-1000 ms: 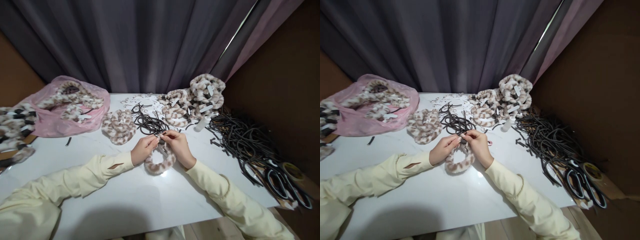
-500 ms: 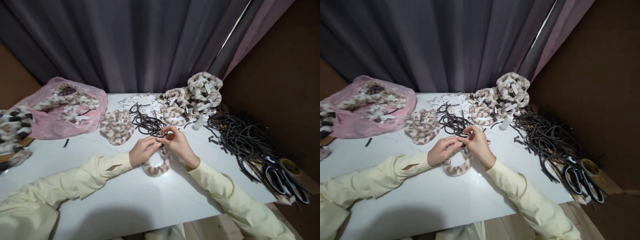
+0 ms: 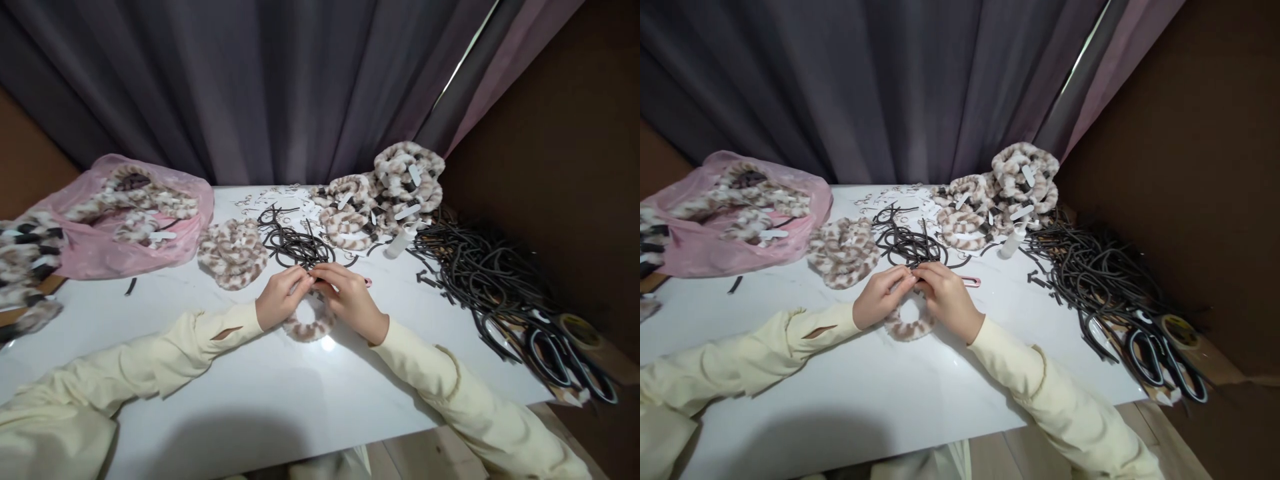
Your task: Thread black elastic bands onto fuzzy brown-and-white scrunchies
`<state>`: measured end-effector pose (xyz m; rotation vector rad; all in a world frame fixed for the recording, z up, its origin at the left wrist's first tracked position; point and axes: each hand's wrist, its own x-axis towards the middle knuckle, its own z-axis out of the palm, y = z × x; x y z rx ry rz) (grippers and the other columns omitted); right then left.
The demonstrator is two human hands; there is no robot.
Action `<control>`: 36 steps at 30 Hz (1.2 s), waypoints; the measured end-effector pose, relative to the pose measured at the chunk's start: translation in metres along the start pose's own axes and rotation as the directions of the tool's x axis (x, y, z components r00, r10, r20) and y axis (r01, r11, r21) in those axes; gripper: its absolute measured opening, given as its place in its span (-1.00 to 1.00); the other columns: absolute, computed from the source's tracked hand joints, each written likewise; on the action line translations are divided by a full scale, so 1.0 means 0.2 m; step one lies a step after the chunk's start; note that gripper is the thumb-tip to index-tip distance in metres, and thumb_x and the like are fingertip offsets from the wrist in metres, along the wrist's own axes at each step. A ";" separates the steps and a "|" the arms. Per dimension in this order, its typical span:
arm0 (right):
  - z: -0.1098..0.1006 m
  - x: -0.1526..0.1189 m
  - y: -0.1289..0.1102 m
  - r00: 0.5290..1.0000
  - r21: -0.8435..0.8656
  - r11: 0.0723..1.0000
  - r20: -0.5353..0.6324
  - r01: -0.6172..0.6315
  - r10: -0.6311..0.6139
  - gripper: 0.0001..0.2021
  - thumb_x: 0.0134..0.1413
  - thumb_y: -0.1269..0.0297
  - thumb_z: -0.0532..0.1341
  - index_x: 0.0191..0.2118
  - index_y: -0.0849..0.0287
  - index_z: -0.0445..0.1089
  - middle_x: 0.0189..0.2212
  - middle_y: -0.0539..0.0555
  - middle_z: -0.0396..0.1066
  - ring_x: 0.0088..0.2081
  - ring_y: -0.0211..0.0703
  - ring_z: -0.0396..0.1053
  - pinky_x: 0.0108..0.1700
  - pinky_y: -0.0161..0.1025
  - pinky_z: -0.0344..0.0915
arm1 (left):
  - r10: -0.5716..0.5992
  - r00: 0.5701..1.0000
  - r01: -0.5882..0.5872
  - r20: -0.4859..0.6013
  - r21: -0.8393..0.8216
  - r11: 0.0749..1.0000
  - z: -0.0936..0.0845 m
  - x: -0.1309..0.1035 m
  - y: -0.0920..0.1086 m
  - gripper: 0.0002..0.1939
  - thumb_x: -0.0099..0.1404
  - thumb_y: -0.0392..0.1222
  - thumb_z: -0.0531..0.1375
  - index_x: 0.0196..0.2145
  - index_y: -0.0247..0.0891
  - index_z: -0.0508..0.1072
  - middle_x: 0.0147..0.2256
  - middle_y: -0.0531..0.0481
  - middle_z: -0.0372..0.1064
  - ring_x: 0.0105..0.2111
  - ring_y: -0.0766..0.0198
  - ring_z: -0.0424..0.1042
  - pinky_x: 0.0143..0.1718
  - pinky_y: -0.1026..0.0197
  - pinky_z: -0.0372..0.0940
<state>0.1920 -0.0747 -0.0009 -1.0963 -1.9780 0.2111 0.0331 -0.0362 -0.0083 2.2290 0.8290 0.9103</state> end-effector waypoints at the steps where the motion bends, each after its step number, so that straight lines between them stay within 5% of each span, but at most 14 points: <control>1: 0.00 0.00 0.00 1.000 0.013 1.000 -0.014 -0.009 0.009 -0.83 0.08 0.51 0.08 -0.23 0.21 0.36 -0.26 0.16 0.41 -0.18 -0.12 0.36 -0.16 -0.16 0.37 | 0.036 0.999 -0.036 -0.004 0.026 0.999 0.00 0.00 0.00 -0.77 0.33 -0.20 -0.06 -0.42 -0.29 0.30 -0.45 -0.02 0.25 -0.41 0.30 0.26 -0.35 0.26 0.16; 9: 0.02 0.00 -0.01 0.997 -0.053 0.998 -0.058 0.040 -0.043 -0.73 0.08 0.57 -0.02 -0.17 0.22 0.31 -0.22 0.20 0.37 -0.14 -0.08 0.30 -0.14 -0.08 0.33 | 0.218 0.968 -0.189 -0.123 0.215 0.958 -0.01 0.02 0.00 -0.79 0.32 -0.23 -0.03 -0.41 -0.28 0.33 -0.32 -0.11 0.27 -0.26 0.24 0.26 -0.18 0.18 0.20; 13: 0.03 0.00 0.01 0.995 -0.079 0.993 -0.051 0.084 -0.088 -0.70 0.05 0.60 -0.03 -0.14 0.24 0.28 -0.21 0.22 0.35 -0.12 -0.07 0.27 -0.10 -0.07 0.31 | 0.233 0.965 -0.210 -0.118 0.181 0.961 -0.01 0.03 -0.01 -0.79 0.32 -0.25 -0.03 -0.39 -0.30 0.35 -0.22 -0.16 0.29 -0.18 0.23 0.28 -0.13 0.18 0.20; 17: 0.03 0.00 0.00 0.994 -0.096 0.991 -0.050 0.094 -0.100 -0.72 0.03 0.62 -0.03 -0.18 0.28 0.29 -0.23 0.23 0.34 -0.14 -0.07 0.26 -0.11 -0.09 0.31 | 0.237 0.967 -0.224 -0.090 0.129 0.966 -0.02 0.03 -0.01 -0.80 0.32 -0.26 -0.03 -0.39 -0.28 0.36 -0.34 -0.10 0.37 -0.27 0.25 0.32 -0.19 0.22 0.21; 24: -0.02 0.02 0.00 1.000 -0.035 0.999 -0.007 0.023 -0.023 -0.83 0.09 0.50 0.04 -0.19 0.22 0.26 -0.25 0.18 0.35 -0.16 -0.09 0.30 -0.13 -0.13 0.31 | 0.016 0.996 -0.022 -0.086 -0.065 0.998 -0.03 0.03 0.01 -0.78 0.29 -0.20 0.00 -0.44 -0.28 0.36 -0.42 -0.04 0.37 -0.37 0.28 0.33 -0.28 0.28 0.19; 30: -0.08 0.05 0.02 0.956 0.144 0.951 0.151 -0.273 0.251 -0.66 -0.01 0.44 0.19 -0.05 0.24 0.21 -0.21 0.15 0.40 -0.14 -0.12 0.36 -0.10 -0.18 0.30 | -0.179 0.979 0.159 -0.100 -0.177 0.971 -0.05 0.05 -0.01 -0.71 0.28 -0.12 0.03 -0.54 -0.29 0.31 -0.54 0.07 0.26 -0.47 0.33 0.27 -0.36 0.31 0.16; 33: -0.09 0.06 0.01 0.922 0.277 0.888 0.237 -0.367 0.307 -0.68 -0.01 0.37 0.22 -0.08 0.20 0.27 -0.15 0.12 0.39 -0.09 -0.14 0.34 -0.05 -0.21 0.27 | -0.103 0.990 0.086 -0.092 -0.174 0.981 -0.05 0.05 -0.01 -0.74 0.29 -0.17 0.02 -0.51 -0.30 0.31 -0.53 0.05 0.26 -0.46 0.34 0.28 -0.37 0.31 0.17; 36: -0.11 0.08 0.00 0.916 0.382 0.849 0.311 -0.365 0.253 -0.69 0.03 0.33 0.21 -0.06 0.19 0.28 -0.10 0.11 0.36 -0.05 -0.15 0.31 -0.01 -0.21 0.23 | 0.146 0.980 -0.158 -0.135 -0.083 0.984 -0.05 0.03 -0.01 -0.82 0.29 -0.28 0.02 -0.45 -0.31 0.33 -0.43 -0.03 0.33 -0.40 0.32 0.31 -0.32 0.28 0.21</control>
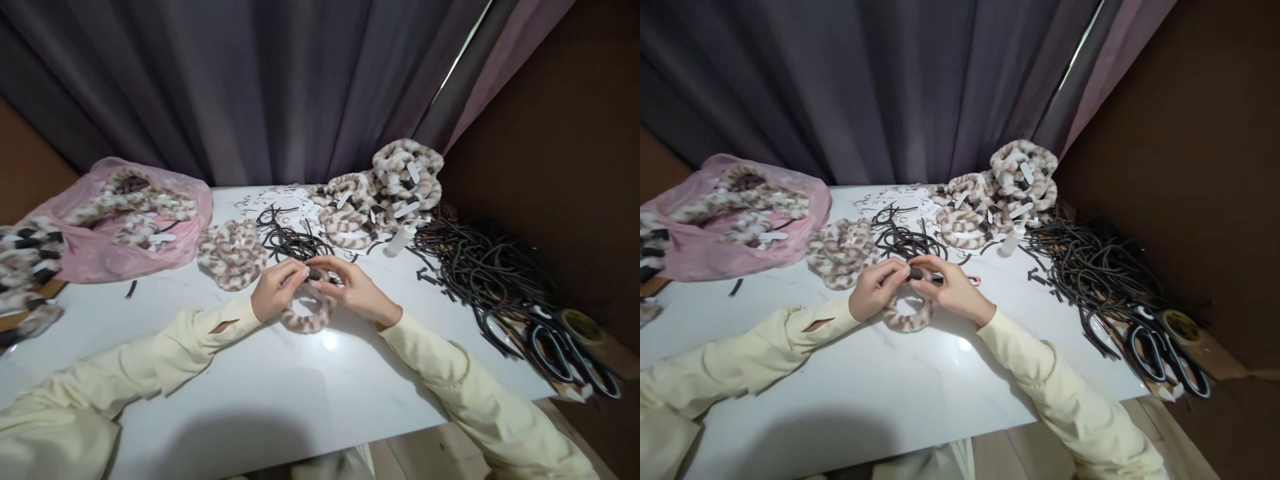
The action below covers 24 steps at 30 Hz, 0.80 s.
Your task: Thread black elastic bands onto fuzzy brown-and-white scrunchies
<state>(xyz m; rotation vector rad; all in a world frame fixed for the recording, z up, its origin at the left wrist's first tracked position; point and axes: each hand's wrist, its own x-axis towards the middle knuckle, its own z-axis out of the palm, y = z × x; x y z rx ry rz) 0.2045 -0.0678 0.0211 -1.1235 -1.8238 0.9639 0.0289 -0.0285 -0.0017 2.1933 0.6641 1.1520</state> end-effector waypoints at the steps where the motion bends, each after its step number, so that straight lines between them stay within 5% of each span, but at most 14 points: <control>1: -0.01 0.00 0.00 0.999 0.000 1.000 0.034 0.012 -0.012 -0.70 0.03 0.33 0.20 -0.07 0.18 0.29 -0.10 0.11 0.37 -0.06 -0.15 0.32 -0.02 -0.21 0.23 | 0.106 0.994 -0.106 -0.006 0.033 0.994 0.00 -0.01 0.00 -0.85 0.28 -0.32 0.02 -0.44 -0.31 0.32 -0.40 -0.06 0.34 -0.37 0.31 0.32 -0.30 0.27 0.22; 4: -0.04 0.00 -0.01 0.994 -0.128 0.989 0.090 0.077 -0.066 -0.80 -0.02 0.33 0.25 -0.21 0.19 0.38 -0.24 0.10 0.42 -0.18 -0.12 0.35 -0.11 -0.16 0.25 | 0.361 0.932 -0.360 0.021 0.124 0.925 0.00 -0.02 0.00 -0.90 0.24 -0.43 0.03 -0.38 -0.33 0.30 -0.37 -0.13 0.34 -0.34 0.27 0.30 -0.28 0.21 0.25; 8: -0.05 -0.01 0.00 0.980 -0.358 0.914 0.015 0.192 -0.199 -0.87 -0.12 0.32 0.33 -0.49 0.22 0.37 -0.43 0.08 0.38 -0.29 -0.11 0.30 -0.17 -0.11 0.19 | 0.526 0.844 -0.535 0.100 0.212 0.818 -0.01 -0.03 -0.02 -0.88 0.20 -0.47 0.07 -0.30 -0.35 0.29 -0.35 -0.18 0.34 -0.30 0.21 0.30 -0.29 0.16 0.29; 16: -0.03 -0.02 0.01 0.833 -0.684 0.613 -0.012 0.397 -0.553 -0.84 -0.03 0.55 0.11 -0.53 0.19 0.20 -0.54 0.02 0.31 -0.28 -0.12 0.27 -0.12 -0.05 0.11 | 0.546 0.833 -0.546 0.094 0.301 0.782 -0.01 -0.03 -0.05 -0.88 0.20 -0.44 0.08 -0.28 -0.33 0.28 -0.36 -0.16 0.34 -0.29 0.20 0.33 -0.30 0.17 0.32; 24: 0.02 -0.04 0.03 0.652 -0.883 0.284 0.034 0.375 -0.758 -0.75 0.04 0.58 0.08 -0.57 0.17 0.13 -0.55 0.03 0.34 -0.25 -0.17 0.31 -0.15 -0.13 0.18 | 0.566 0.820 -0.563 0.088 0.310 0.766 -0.02 -0.04 -0.03 -0.86 0.19 -0.45 0.08 -0.28 -0.33 0.28 -0.35 -0.15 0.34 -0.29 0.20 0.33 -0.31 0.16 0.33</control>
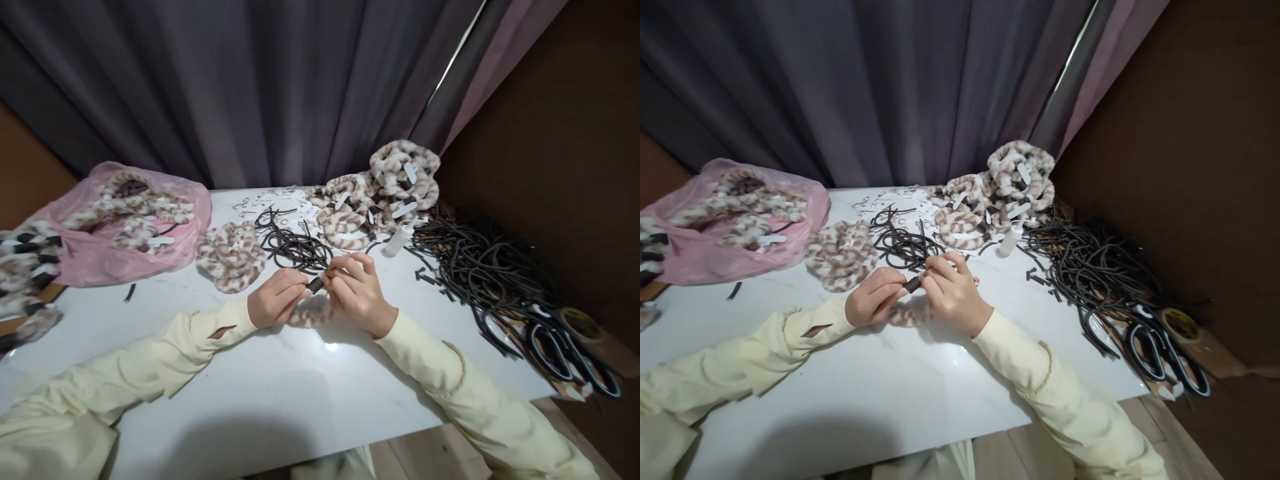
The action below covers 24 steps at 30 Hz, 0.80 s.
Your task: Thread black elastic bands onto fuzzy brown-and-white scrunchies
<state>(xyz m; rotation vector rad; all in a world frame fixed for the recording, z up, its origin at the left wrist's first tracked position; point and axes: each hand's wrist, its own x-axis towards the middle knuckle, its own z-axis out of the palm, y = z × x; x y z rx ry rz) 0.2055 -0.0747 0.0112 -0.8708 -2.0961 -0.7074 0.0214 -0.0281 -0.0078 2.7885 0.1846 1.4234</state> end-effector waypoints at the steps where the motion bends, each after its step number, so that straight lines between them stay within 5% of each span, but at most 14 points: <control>1: 0.00 0.00 0.00 0.999 -0.023 0.999 -0.034 0.022 -0.023 -0.74 0.04 0.57 0.10 -0.58 0.17 0.13 -0.56 0.03 0.34 -0.24 -0.17 0.32 -0.17 -0.14 0.18 | 0.006 1.000 -0.006 -0.001 0.003 1.000 0.00 0.00 0.00 -0.86 0.19 -0.45 0.08 -0.28 -0.33 0.28 -0.34 -0.15 0.34 -0.29 0.19 0.33 -0.32 0.16 0.33; 6: 0.00 -0.01 0.00 0.988 -0.097 0.990 -0.107 0.100 -0.111 -0.73 0.05 0.56 0.13 -0.59 0.18 0.18 -0.55 0.01 0.35 -0.23 -0.20 0.34 -0.22 -0.20 0.18 | 0.040 0.999 -0.040 -0.011 0.009 0.999 -0.01 0.01 0.00 -0.85 0.18 -0.46 0.08 -0.27 -0.34 0.28 -0.35 -0.17 0.34 -0.30 0.18 0.32 -0.32 0.14 0.33; 10: -0.02 0.00 0.01 0.993 -0.127 0.985 -0.013 0.113 -0.116 -0.90 0.10 0.50 0.11 -0.33 0.20 0.34 -0.51 0.00 0.37 -0.22 -0.19 0.32 -0.17 -0.19 0.16 | 0.001 1.000 -0.002 -0.006 -0.024 1.000 -0.01 0.01 0.01 -0.84 0.19 -0.46 0.06 -0.26 -0.33 0.29 -0.34 -0.17 0.35 -0.28 0.18 0.32 -0.30 0.15 0.32; 13: -0.02 0.00 0.01 0.990 -0.148 0.979 0.053 0.141 -0.134 -0.86 0.12 0.48 0.11 -0.20 0.23 0.33 -0.51 0.00 0.36 -0.22 -0.19 0.31 -0.14 -0.19 0.13 | -0.131 0.991 0.128 -0.018 -0.099 0.987 0.00 0.02 0.02 -0.86 0.23 -0.44 0.02 -0.27 -0.31 0.30 -0.33 -0.15 0.35 -0.29 0.23 0.33 -0.29 0.16 0.31; 19: -0.02 0.02 0.02 0.992 -0.079 0.994 0.105 0.074 -0.066 -0.85 0.13 0.52 0.05 -0.25 0.29 0.33 -0.44 0.08 0.38 -0.15 -0.12 0.32 -0.02 -0.11 0.08 | -0.399 0.916 0.391 0.027 -0.277 0.878 0.00 0.06 0.06 -0.88 0.27 -0.36 0.03 -0.41 -0.30 0.30 -0.35 -0.12 0.35 -0.34 0.29 0.34 -0.31 0.23 0.28; 24: -0.01 0.03 0.02 0.979 0.184 0.982 0.206 -0.046 0.007 -0.72 0.14 0.55 -0.04 -0.05 0.30 0.24 -0.19 0.22 0.37 -0.03 -0.03 0.24 -0.02 -0.03 0.14 | -0.562 0.819 0.562 0.113 -0.356 0.747 -0.01 0.06 0.04 -0.83 0.30 -0.26 0.02 -0.44 -0.30 0.31 -0.41 -0.06 0.33 -0.38 0.31 0.33 -0.33 0.27 0.25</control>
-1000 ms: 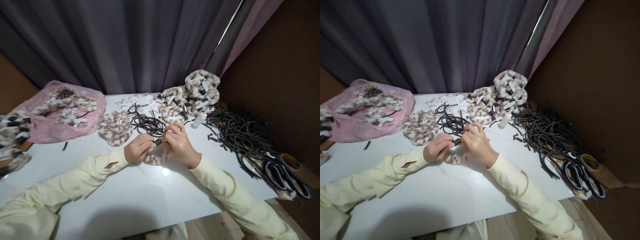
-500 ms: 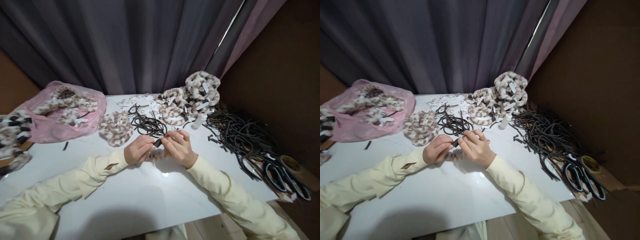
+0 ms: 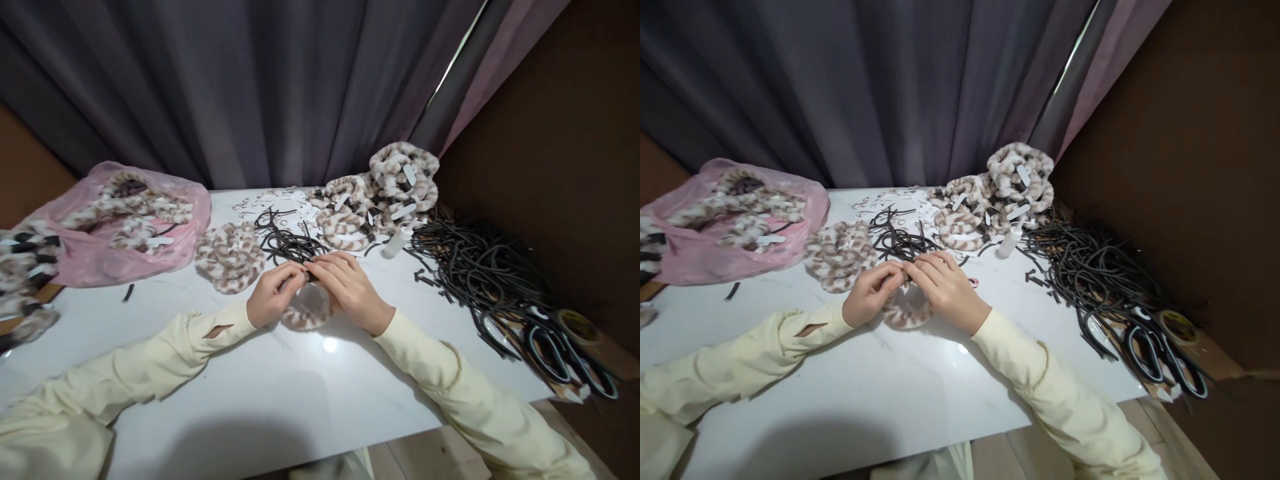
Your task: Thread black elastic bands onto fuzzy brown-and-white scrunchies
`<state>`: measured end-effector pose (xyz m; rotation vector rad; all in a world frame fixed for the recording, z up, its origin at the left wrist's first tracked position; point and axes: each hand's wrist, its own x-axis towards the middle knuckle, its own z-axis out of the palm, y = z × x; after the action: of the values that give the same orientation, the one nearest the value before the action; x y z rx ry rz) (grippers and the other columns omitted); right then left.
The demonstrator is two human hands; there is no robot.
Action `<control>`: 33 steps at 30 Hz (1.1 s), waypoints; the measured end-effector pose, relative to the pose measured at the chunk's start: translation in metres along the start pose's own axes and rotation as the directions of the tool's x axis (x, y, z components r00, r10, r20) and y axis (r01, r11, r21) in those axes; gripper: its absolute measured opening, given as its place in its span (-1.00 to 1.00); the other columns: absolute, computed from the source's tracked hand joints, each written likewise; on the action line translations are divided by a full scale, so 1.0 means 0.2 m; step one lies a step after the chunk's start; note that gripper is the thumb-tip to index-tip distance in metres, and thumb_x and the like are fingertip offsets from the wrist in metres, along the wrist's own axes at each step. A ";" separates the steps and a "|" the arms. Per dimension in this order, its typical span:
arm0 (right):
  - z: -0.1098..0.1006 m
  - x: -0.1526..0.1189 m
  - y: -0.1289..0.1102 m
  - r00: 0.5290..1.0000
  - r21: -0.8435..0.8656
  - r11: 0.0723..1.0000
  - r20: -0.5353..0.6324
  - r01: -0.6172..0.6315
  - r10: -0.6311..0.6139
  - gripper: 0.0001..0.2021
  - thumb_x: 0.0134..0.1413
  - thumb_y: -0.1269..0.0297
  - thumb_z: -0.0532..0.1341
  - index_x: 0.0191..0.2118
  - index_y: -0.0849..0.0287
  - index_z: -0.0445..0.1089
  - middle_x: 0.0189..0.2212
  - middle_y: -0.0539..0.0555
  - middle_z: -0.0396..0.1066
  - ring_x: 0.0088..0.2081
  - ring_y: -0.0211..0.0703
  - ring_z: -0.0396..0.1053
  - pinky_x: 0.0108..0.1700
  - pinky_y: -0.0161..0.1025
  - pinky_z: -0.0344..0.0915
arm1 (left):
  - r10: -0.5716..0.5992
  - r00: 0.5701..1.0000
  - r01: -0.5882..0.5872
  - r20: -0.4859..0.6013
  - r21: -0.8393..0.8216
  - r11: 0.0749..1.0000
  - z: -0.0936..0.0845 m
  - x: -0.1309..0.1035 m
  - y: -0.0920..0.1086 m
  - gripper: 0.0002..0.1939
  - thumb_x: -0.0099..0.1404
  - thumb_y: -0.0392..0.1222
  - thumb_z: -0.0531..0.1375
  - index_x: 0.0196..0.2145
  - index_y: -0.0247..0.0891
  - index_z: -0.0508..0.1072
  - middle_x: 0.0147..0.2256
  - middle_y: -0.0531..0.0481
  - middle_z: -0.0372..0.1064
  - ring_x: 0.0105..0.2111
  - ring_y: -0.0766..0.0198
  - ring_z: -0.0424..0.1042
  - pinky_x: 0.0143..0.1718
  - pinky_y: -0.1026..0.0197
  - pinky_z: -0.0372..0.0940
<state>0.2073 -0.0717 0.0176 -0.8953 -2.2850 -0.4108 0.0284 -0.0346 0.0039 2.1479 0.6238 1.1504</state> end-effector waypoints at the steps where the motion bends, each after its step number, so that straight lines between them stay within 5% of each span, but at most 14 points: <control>1: 0.00 0.00 0.00 1.000 0.053 0.999 0.020 -0.007 0.006 -0.70 0.15 0.55 -0.06 -0.03 0.30 0.22 -0.20 0.22 0.37 -0.06 -0.05 0.25 -0.06 -0.05 0.18 | -0.035 0.999 0.036 0.012 -0.023 0.999 0.00 0.00 0.00 -0.81 0.30 -0.23 0.01 -0.45 -0.30 0.31 -0.42 -0.06 0.33 -0.39 0.32 0.33 -0.33 0.27 0.25; 6: 0.02 -0.01 0.00 0.998 0.151 0.986 0.028 -0.067 0.064 -0.78 0.16 0.51 -0.01 -0.08 0.30 0.22 -0.20 0.24 0.34 -0.19 -0.10 0.25 -0.19 -0.16 0.25 | -0.132 0.990 0.136 0.055 -0.095 0.986 0.00 0.01 0.01 -0.79 0.30 -0.18 0.02 -0.42 -0.32 0.34 -0.41 -0.05 0.32 -0.40 0.31 0.32 -0.34 0.28 0.23; 21: 0.05 0.00 -0.04 0.967 0.141 0.963 0.141 -0.230 0.210 -0.72 -0.12 0.66 -0.08 -0.28 0.27 0.20 -0.37 0.18 0.28 -0.33 -0.07 0.18 -0.29 -0.17 0.14 | -0.070 0.996 0.066 0.052 0.077 0.995 0.03 -0.01 0.00 -0.83 0.31 -0.24 0.00 -0.37 -0.30 0.34 -0.34 -0.09 0.34 -0.29 0.26 0.31 -0.25 0.23 0.19; 25: 0.05 0.00 -0.05 0.960 0.216 0.937 0.119 -0.276 0.255 -0.72 -0.07 0.64 -0.06 -0.22 0.25 0.18 -0.36 0.15 0.29 -0.32 -0.09 0.20 -0.28 -0.19 0.17 | -0.098 0.994 0.098 0.050 0.010 0.995 0.02 0.00 0.00 -0.80 0.31 -0.22 0.00 -0.44 -0.30 0.32 -0.41 -0.05 0.30 -0.36 0.29 0.30 -0.30 0.26 0.19; 33: 0.07 -0.01 -0.05 0.951 0.279 0.909 0.085 -0.309 0.297 -0.75 -0.01 0.61 -0.05 -0.21 0.21 0.15 -0.35 0.15 0.29 -0.31 -0.09 0.24 -0.26 -0.19 0.22 | -0.115 0.993 0.115 0.030 0.001 0.993 0.03 0.00 -0.01 -0.81 0.30 -0.21 0.02 -0.42 -0.29 0.34 -0.25 -0.11 0.32 -0.20 0.25 0.32 -0.16 0.22 0.19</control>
<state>0.1959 -0.0728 0.0047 -1.0879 -2.1192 0.0795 0.0326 -0.0354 0.0010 2.0957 0.7238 1.0550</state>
